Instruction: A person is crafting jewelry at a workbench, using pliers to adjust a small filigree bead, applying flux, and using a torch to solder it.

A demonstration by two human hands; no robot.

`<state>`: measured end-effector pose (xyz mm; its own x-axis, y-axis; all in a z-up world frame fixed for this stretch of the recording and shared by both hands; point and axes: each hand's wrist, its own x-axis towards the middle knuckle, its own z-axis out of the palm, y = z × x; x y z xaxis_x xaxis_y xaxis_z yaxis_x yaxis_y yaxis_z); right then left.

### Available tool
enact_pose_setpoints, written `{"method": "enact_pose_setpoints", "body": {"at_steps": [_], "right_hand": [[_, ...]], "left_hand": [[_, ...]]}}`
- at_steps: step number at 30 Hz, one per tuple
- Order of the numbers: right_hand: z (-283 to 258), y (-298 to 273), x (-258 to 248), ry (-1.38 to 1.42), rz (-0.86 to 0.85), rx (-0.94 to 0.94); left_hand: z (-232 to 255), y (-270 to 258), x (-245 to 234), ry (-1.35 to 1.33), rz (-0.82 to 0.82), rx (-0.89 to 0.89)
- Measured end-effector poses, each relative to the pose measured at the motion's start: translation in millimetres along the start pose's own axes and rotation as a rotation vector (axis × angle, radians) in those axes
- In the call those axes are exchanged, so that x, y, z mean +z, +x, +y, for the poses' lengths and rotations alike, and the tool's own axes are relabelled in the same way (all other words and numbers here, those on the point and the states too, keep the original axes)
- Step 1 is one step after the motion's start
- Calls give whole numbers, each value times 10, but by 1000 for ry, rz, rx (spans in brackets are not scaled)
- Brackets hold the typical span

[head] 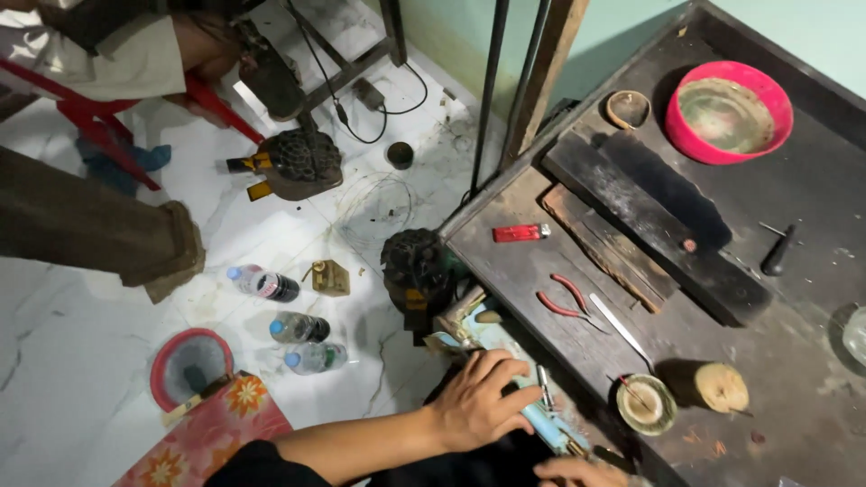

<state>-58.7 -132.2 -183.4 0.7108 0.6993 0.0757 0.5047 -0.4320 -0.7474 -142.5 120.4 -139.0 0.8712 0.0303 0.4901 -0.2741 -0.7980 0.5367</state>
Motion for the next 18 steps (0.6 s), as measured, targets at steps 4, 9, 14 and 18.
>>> {"method": "enact_pose_setpoints", "body": {"at_steps": [4, 9, 14, 18], "right_hand": [[-682, 557, 168, 167, 122, -112], [-835, 780, 334, 154, 172, -42], [-951, 695, 418, 140, 190, 46], [-936, 584, 310, 93, 193, 111]], "left_hand": [[-380, 417, -491, 29, -52, 147], [-1722, 1333, -1064, -223, 818, -258], [-3305, 1839, -90, -740, 550, -868], [-4737, 1693, 1178, -753, -18, -759]]}}
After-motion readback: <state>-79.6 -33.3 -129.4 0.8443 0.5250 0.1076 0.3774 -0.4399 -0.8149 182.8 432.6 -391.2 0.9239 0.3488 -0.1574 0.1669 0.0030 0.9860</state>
